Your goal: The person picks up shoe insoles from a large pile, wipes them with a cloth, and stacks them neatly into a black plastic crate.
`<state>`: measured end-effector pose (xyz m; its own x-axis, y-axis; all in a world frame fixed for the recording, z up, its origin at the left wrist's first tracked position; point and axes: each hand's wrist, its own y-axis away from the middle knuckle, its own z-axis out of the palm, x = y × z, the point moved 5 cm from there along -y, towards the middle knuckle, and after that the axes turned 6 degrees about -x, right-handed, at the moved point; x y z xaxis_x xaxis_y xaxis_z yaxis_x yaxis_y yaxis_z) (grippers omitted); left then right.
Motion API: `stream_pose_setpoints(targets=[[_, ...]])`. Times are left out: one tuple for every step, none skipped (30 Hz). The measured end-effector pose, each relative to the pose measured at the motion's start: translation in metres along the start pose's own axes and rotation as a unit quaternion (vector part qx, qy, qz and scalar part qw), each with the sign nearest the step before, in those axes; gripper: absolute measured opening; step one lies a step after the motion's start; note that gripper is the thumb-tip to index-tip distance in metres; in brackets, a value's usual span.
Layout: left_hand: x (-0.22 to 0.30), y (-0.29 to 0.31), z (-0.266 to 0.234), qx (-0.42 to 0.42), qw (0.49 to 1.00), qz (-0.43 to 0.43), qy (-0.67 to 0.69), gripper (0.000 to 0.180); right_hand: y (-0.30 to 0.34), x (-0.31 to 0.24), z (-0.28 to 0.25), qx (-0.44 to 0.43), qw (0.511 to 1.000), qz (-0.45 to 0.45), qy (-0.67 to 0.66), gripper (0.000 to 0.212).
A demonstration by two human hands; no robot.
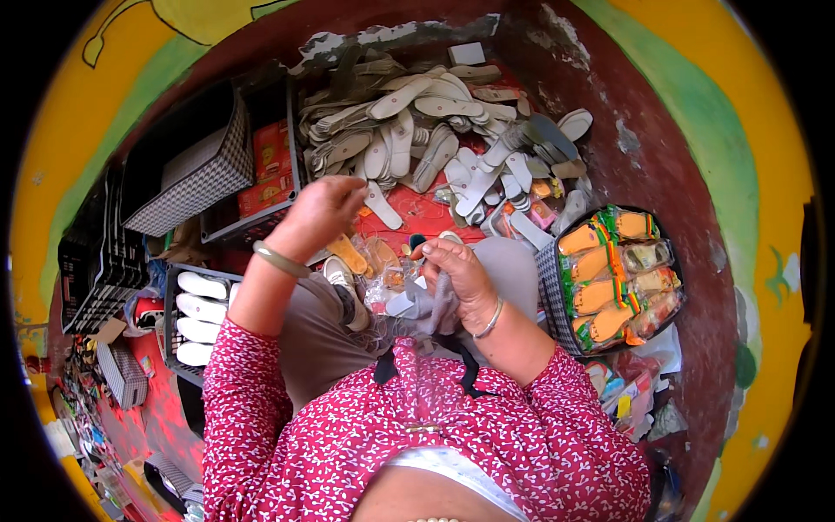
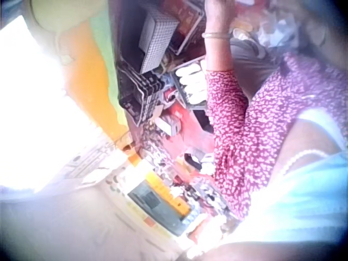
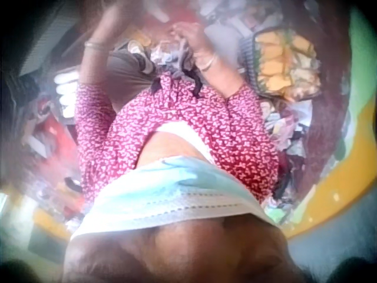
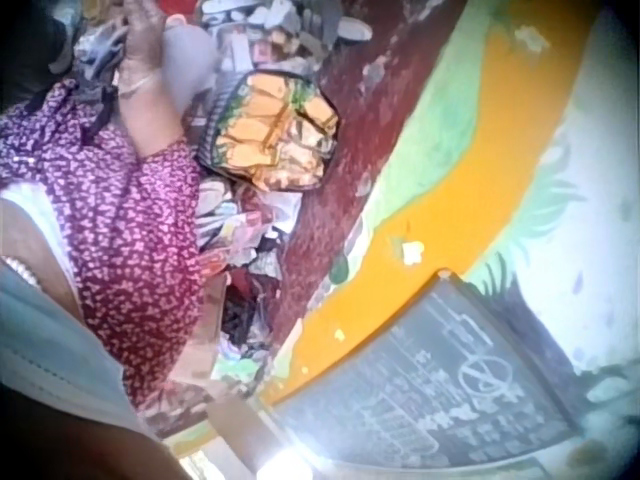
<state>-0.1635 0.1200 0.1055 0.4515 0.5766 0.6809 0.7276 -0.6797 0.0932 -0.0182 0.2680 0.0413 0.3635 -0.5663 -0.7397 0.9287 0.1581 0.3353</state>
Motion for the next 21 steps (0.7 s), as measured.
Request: stream_pose_setpoints(targets=[[-0.006, -0.008, 0.022, 0.007, 0.998, 0.045, 0.037, 0.025, 0.001, -0.003, 0.0, 0.017, 1.0, -0.01, -0.009, 0.022], [0.012, -0.01, 0.036, -0.05, 0.998, 0.011, 0.048, 0.026, 0.001, -0.006, -0.002, 0.035, 0.999, -0.018, -0.02, 0.022], [0.019, -0.012, 0.054, -0.073, 0.995, 0.064, 0.037, 0.027, 0.002, -0.011, -0.005, 0.044, 0.998, -0.027, -0.033, 0.022], [0.022, -0.012, 0.072, -0.095, 0.988, 0.117, 0.025, 0.029, 0.002, -0.015, -0.007, 0.047, 0.997, -0.032, -0.042, 0.022], [0.024, -0.011, 0.084, -0.142, 0.982, 0.12, -0.024, 0.03, 0.001, -0.018, -0.008, 0.05, 0.997, -0.037, -0.053, 0.022], [0.025, -0.01, 0.095, -0.189, 0.971, 0.124, -0.073, 0.031, 0.001, -0.023, -0.01, 0.053, 0.996, -0.041, -0.063, 0.022], [0.011, -0.013, 0.111, -0.241, 0.958, 0.101, -0.119, 0.032, 0.002, -0.028, -0.01, 0.042, 0.996, -0.033, -0.078, 0.019], [0.009, -0.019, 0.108, -0.247, 0.951, 0.091, -0.161, 0.033, 0.002, -0.043, -0.009, 0.036, 0.996, -0.03, -0.071, 0.018], [0.001, -0.021, 0.109, -0.252, 0.942, 0.077, -0.206, 0.034, 0.002, -0.055, -0.011, 0.027, 0.997, -0.025, -0.067, 0.017], [-0.007, -0.023, 0.109, -0.257, 0.931, 0.062, -0.251, 0.035, 0.002, -0.068, -0.015, 0.017, 0.998, -0.02, -0.063, 0.017], [-0.007, -0.023, 0.101, -0.239, 0.942, 0.062, -0.225, 0.035, 0.001, -0.09, -0.021, 0.026, 1.0, -0.008, -0.006, 0.016], [-0.007, -0.023, 0.097, -0.228, 0.948, 0.058, -0.215, 0.035, -0.002, -0.113, -0.028, 0.027, 0.996, -0.057, 0.066, 0.016], [-0.004, -0.025, 0.092, -0.219, 0.953, 0.058, -0.201, 0.035, -0.009, -0.135, -0.045, 0.003, 0.989, -0.094, 0.11, 0.016], [-0.004, -0.027, 0.089, -0.21, 0.957, 0.057, -0.19, 0.036, -0.019, -0.151, -0.067, 0.036, 0.983, -0.094, 0.154, 0.016], [0.002, -0.029, 0.082, -0.189, 0.959, 0.075, -0.195, 0.036, -0.031, -0.174, -0.086, 0.066, 0.973, -0.091, 0.2, 0.017], [0.002, -0.027, 0.083, -0.191, 0.958, 0.086, -0.197, 0.036, -0.041, -0.179, -0.11, 0.108, 0.965, -0.073, 0.226, 0.016], [0.003, -0.026, 0.085, -0.193, 0.955, 0.097, -0.201, 0.036, -0.051, -0.179, -0.143, 0.149, 0.955, -0.057, 0.251, 0.016], [0.005, -0.028, 0.089, -0.193, 0.953, 0.108, -0.205, 0.035, -0.066, -0.171, -0.194, 0.156, 0.931, -0.035, 0.329, 0.018], [0.005, -0.031, 0.092, -0.24, 0.947, 0.09, -0.196, 0.041, -0.08, -0.159, -0.251, 0.165, 0.9, -0.008, 0.403, 0.021], [0.006, -0.033, 0.093, -0.239, 0.945, 0.099, -0.203, 0.042, -0.092, -0.15, -0.297, 0.17, 0.819, 0.046, 0.546, 0.019], [0.006, -0.033, 0.094, -0.238, 0.943, 0.106, -0.21, 0.042, -0.103, -0.142, -0.337, 0.168, 0.713, 0.101, 0.673, 0.017]])
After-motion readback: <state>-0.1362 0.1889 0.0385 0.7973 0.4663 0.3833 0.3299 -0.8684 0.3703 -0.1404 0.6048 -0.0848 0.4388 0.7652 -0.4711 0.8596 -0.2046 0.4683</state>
